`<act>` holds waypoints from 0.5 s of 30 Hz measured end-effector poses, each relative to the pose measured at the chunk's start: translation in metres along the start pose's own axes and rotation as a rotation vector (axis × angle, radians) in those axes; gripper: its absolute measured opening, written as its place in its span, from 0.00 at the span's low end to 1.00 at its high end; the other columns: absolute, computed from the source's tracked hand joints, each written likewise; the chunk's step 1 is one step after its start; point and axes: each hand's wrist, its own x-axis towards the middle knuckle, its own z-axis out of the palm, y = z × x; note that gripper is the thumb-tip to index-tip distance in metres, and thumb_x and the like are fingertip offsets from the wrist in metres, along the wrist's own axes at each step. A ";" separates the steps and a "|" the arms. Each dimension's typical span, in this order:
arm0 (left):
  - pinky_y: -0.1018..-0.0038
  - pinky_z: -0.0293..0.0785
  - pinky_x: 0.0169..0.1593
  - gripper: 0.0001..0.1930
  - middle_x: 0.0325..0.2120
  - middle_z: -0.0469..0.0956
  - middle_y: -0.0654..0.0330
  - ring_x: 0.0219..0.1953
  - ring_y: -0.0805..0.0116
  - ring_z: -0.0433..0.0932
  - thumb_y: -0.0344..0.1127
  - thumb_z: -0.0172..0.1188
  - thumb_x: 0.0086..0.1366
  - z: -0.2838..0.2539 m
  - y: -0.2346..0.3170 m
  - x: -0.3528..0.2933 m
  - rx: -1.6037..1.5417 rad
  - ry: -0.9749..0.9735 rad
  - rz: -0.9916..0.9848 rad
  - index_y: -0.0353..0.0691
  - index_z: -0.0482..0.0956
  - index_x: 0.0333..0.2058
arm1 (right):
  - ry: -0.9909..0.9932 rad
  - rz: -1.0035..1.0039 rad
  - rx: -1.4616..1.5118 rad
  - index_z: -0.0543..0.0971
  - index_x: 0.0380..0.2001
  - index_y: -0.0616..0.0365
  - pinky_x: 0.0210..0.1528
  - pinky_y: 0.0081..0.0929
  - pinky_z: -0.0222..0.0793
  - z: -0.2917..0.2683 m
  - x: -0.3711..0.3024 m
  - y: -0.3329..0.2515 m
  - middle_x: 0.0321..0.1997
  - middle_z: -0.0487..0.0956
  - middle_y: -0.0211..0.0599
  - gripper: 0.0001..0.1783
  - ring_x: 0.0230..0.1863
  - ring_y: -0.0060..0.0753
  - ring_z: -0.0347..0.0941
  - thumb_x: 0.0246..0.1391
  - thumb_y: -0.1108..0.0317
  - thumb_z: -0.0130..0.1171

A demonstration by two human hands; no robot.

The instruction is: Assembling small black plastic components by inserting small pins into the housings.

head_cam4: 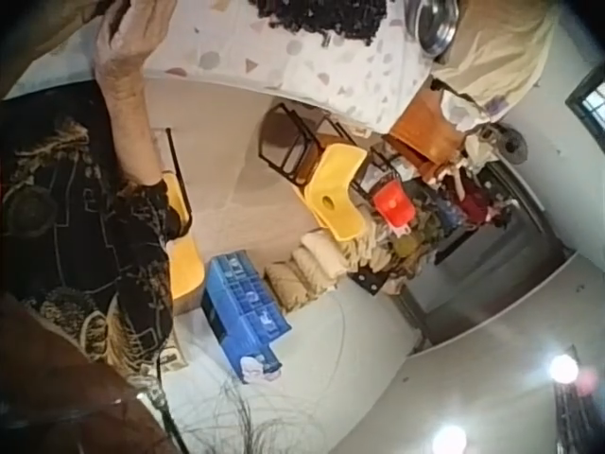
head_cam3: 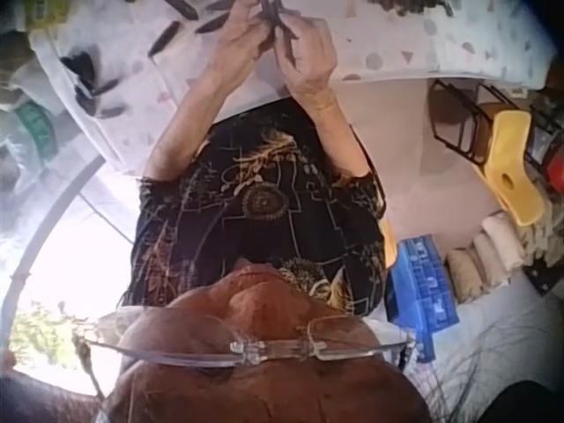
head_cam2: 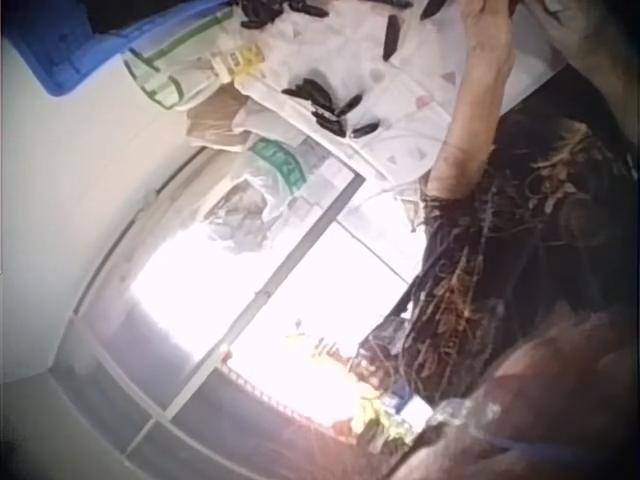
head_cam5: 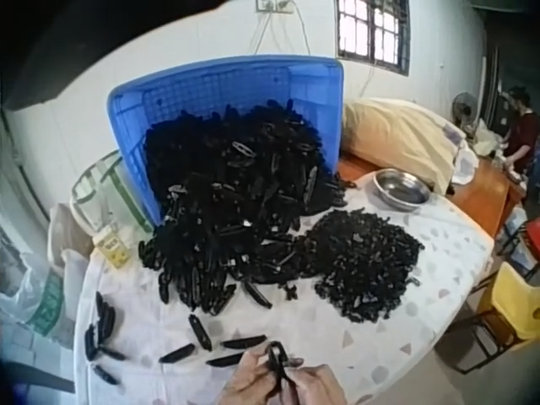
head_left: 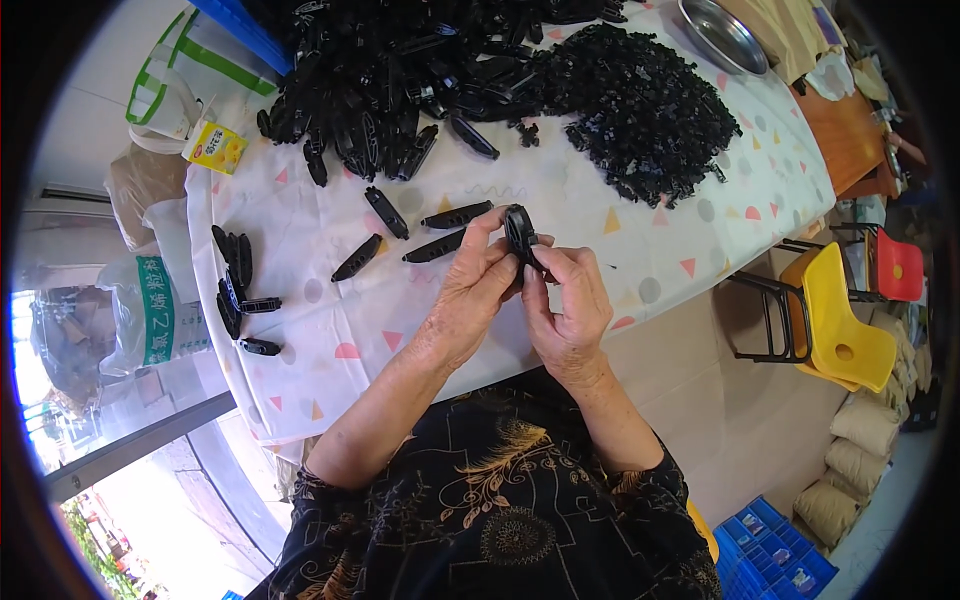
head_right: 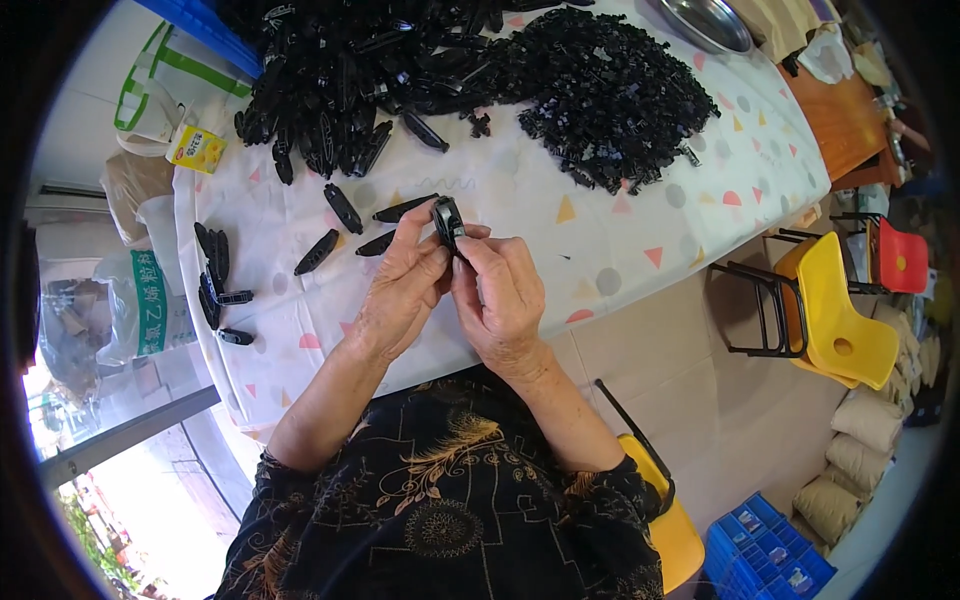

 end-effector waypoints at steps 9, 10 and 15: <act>0.69 0.67 0.55 0.20 0.50 0.69 0.56 0.51 0.69 0.69 0.27 0.40 0.70 -0.013 0.006 0.005 0.054 0.051 -0.020 0.47 0.56 0.59 | -0.068 -0.094 -0.026 0.77 0.37 0.62 0.29 0.27 0.68 0.011 0.006 0.010 0.32 0.75 0.39 0.18 0.30 0.37 0.70 0.39 0.85 0.62; 0.69 0.68 0.54 0.20 0.50 0.69 0.57 0.51 0.69 0.69 0.27 0.40 0.70 -0.015 0.005 0.004 0.025 0.068 -0.028 0.47 0.56 0.59 | -0.073 -0.096 -0.023 0.77 0.37 0.62 0.29 0.27 0.68 0.012 0.007 0.010 0.32 0.75 0.39 0.18 0.30 0.37 0.70 0.39 0.85 0.62; 0.70 0.68 0.53 0.23 0.48 0.69 0.55 0.49 0.69 0.69 0.26 0.40 0.68 -0.015 0.011 0.002 -0.047 0.091 -0.061 0.43 0.51 0.61 | -0.205 -0.131 -0.155 0.78 0.40 0.62 0.41 0.30 0.66 0.012 0.005 0.013 0.41 0.75 0.41 0.14 0.37 0.40 0.70 0.46 0.78 0.61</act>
